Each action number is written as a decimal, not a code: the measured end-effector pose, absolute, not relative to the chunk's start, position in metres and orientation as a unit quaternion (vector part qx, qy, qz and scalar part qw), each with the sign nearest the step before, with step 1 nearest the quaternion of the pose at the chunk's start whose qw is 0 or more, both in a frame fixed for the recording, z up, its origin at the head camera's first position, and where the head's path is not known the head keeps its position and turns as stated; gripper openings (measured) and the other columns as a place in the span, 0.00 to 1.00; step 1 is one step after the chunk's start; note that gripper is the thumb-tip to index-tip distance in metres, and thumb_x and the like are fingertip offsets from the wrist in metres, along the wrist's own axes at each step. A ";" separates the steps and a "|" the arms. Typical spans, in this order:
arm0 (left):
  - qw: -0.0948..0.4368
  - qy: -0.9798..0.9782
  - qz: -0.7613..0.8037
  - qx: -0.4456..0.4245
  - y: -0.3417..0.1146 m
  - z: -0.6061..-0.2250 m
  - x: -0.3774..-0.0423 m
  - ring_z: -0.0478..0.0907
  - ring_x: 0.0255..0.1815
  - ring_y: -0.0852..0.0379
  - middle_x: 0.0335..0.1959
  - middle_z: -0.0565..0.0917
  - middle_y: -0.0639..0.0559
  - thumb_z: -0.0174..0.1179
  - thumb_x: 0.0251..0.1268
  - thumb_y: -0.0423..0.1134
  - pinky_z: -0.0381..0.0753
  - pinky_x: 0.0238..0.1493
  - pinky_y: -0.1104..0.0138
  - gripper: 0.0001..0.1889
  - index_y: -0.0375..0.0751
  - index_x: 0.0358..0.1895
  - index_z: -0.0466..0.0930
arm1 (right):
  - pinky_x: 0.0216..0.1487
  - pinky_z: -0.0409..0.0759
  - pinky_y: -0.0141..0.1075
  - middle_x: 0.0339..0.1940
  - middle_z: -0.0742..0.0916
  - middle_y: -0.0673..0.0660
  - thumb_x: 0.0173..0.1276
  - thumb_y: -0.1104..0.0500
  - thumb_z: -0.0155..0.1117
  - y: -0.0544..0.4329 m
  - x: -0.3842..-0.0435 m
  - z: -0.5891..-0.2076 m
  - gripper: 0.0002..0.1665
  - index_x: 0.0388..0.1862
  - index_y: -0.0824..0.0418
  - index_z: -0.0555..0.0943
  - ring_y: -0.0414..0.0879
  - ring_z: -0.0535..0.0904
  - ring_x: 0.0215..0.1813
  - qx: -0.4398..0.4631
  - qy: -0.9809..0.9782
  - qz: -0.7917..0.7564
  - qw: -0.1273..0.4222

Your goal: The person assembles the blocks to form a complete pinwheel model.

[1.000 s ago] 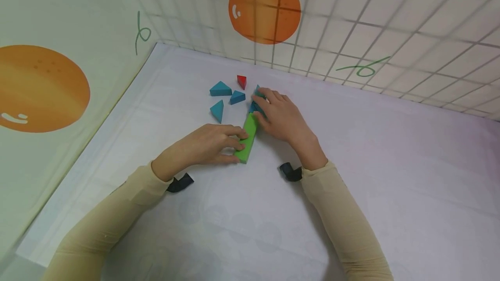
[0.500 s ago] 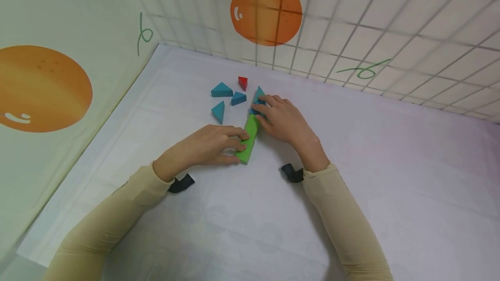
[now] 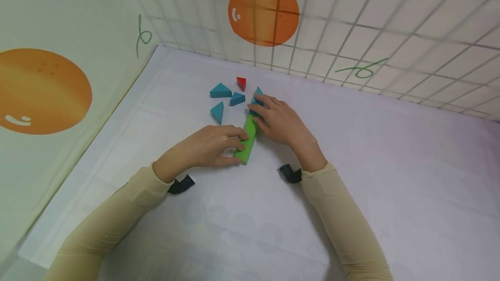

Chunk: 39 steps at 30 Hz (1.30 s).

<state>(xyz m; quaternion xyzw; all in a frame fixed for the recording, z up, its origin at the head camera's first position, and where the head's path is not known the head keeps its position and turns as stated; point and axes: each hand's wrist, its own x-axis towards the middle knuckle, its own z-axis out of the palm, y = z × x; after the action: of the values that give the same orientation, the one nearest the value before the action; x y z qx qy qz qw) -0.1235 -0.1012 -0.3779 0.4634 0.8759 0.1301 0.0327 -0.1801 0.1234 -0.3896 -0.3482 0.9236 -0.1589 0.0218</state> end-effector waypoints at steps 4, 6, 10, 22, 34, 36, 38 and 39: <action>0.009 0.865 0.155 0.478 -0.100 -0.380 -0.128 0.79 0.49 0.57 0.50 0.82 0.52 0.69 0.59 0.48 0.80 0.49 0.69 0.11 0.45 0.39 0.89 | 0.70 0.67 0.57 0.73 0.70 0.62 0.74 0.52 0.58 0.127 -0.179 -0.389 0.27 0.69 0.58 0.73 0.60 0.65 0.73 -0.350 0.924 -0.153 0.014; -0.019 0.856 0.174 0.486 -0.101 -0.380 -0.132 0.79 0.50 0.56 0.50 0.82 0.50 0.69 0.60 0.46 0.80 0.50 0.69 0.10 0.43 0.37 0.89 | 0.70 0.66 0.56 0.72 0.71 0.63 0.74 0.52 0.58 0.129 -0.177 -0.388 0.28 0.69 0.59 0.72 0.60 0.66 0.73 -0.349 0.926 -0.146 0.010; -0.086 0.850 0.206 0.477 -0.109 -0.375 -0.144 0.80 0.49 0.54 0.48 0.83 0.48 0.67 0.62 0.42 0.81 0.49 0.66 0.08 0.40 0.37 0.88 | 0.71 0.66 0.55 0.72 0.71 0.63 0.73 0.52 0.59 0.132 -0.165 -0.384 0.29 0.70 0.58 0.71 0.60 0.67 0.72 -0.352 0.927 -0.128 0.000; 0.008 0.928 0.158 0.337 -0.116 -0.363 -0.213 0.77 0.51 0.50 0.49 0.83 0.49 0.64 0.66 0.40 0.79 0.55 0.60 0.11 0.39 0.47 0.87 | 0.64 0.74 0.50 0.68 0.76 0.61 0.71 0.47 0.62 0.117 -0.116 -0.387 0.29 0.66 0.59 0.75 0.56 0.73 0.68 -0.405 0.910 -0.063 -0.066; 0.040 0.943 0.104 0.313 -0.101 -0.375 -0.225 0.79 0.52 0.49 0.50 0.83 0.48 0.63 0.66 0.38 0.78 0.58 0.58 0.11 0.39 0.48 0.86 | 0.63 0.76 0.48 0.65 0.78 0.61 0.72 0.45 0.59 0.102 -0.102 -0.394 0.28 0.63 0.60 0.78 0.57 0.74 0.66 -0.398 0.913 -0.030 -0.085; 0.037 0.942 0.107 0.316 -0.100 -0.376 -0.225 0.80 0.51 0.50 0.49 0.83 0.47 0.62 0.67 0.36 0.79 0.58 0.59 0.11 0.37 0.49 0.86 | 0.63 0.76 0.47 0.65 0.78 0.61 0.72 0.45 0.59 0.102 -0.102 -0.394 0.27 0.62 0.60 0.78 0.56 0.74 0.66 -0.396 0.913 -0.030 -0.087; 0.031 0.940 0.116 0.319 -0.099 -0.377 -0.226 0.81 0.50 0.51 0.48 0.84 0.47 0.61 0.67 0.33 0.80 0.56 0.62 0.10 0.35 0.47 0.87 | 0.62 0.77 0.47 0.65 0.78 0.61 0.71 0.45 0.60 0.102 -0.103 -0.393 0.27 0.62 0.60 0.78 0.57 0.74 0.66 -0.397 0.913 -0.032 -0.090; 0.029 0.940 0.119 0.320 -0.099 -0.377 -0.226 0.81 0.50 0.51 0.48 0.84 0.47 0.61 0.67 0.32 0.80 0.56 0.62 0.10 0.35 0.47 0.87 | 0.62 0.77 0.48 0.65 0.78 0.61 0.71 0.45 0.60 0.102 -0.103 -0.393 0.27 0.61 0.60 0.78 0.57 0.74 0.66 -0.397 0.913 -0.033 -0.090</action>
<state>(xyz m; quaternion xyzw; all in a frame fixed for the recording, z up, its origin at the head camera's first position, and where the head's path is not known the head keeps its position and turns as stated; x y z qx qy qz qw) -0.2262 -0.0985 -0.3766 0.3198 0.9395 0.1190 0.0293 -0.1033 0.1019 -0.3928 -0.3968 0.9129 -0.0333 -0.0897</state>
